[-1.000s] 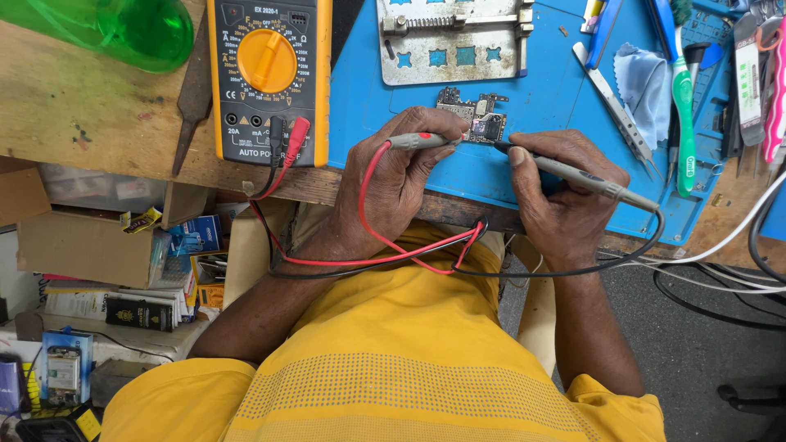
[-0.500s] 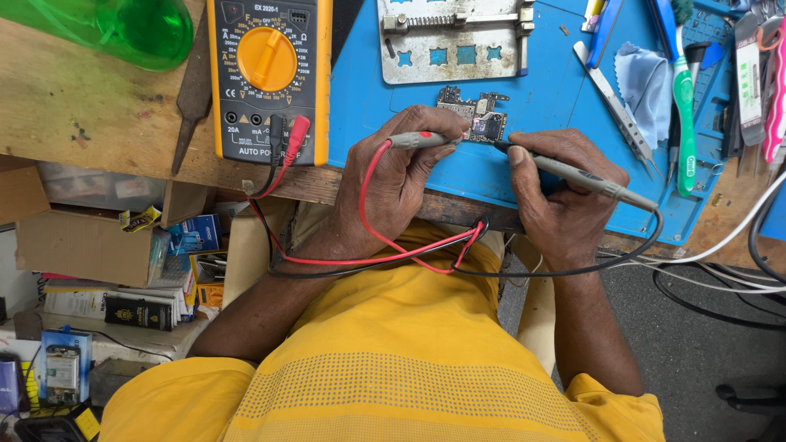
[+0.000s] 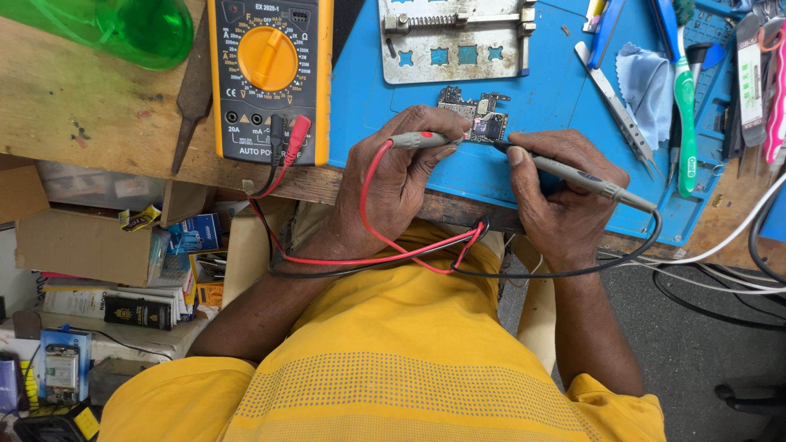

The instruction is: The person uses pliers to pry and adjust components on a disassembled phone motherboard, then cleans the board with a toothbrush and liquid from a spray bottle, and finally probes the board with multimeter test leads to take measurements.

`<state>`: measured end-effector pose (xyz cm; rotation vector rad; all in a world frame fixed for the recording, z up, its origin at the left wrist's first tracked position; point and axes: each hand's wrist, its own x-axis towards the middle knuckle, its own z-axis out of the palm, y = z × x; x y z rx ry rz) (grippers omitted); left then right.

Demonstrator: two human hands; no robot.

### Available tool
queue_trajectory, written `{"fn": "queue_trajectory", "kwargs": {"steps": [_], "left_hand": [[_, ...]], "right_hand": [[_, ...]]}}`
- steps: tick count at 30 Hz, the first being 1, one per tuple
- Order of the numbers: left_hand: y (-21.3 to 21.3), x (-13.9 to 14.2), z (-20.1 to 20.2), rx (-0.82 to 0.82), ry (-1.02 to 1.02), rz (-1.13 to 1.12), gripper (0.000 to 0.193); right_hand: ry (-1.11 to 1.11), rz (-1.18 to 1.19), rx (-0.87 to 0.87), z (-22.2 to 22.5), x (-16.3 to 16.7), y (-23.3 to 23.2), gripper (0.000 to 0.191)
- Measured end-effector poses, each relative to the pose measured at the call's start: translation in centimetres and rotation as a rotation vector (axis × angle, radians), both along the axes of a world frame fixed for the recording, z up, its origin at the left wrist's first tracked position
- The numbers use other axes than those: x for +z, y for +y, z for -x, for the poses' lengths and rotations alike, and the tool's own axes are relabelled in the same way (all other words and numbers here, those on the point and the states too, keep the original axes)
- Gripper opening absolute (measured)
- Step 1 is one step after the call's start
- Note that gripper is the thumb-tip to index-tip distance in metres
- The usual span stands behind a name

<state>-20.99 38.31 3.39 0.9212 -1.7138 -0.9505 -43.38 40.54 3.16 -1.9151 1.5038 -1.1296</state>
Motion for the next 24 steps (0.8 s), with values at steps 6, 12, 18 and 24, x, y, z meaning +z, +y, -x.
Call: {"fn": "queue_trajectory", "kwargs": {"steps": [6, 12, 18, 24], "left_hand": [[-0.11, -0.13, 0.11, 0.001, 0.008, 0.018, 0.014], [0.0, -0.11, 0.08, 0.0, 0.013, 0.004, 0.013], [-0.07, -0.32, 0.09, -0.001, 0.02, 0.009, 0.013], [-0.02, -0.46, 0.04, -0.001, 0.021, 0.016, 0.014]], "right_hand": [[0.004, 0.01, 0.004, -0.01, 0.01, -0.06, 0.002], [0.001, 0.004, 0.0, 0.01, 0.08, -0.07, 0.002], [0.01, 0.02, 0.008, -0.04, -0.12, -0.13, 0.002], [0.015, 0.015, 0.004, -0.01, -0.29, -0.18, 0.002]]}}
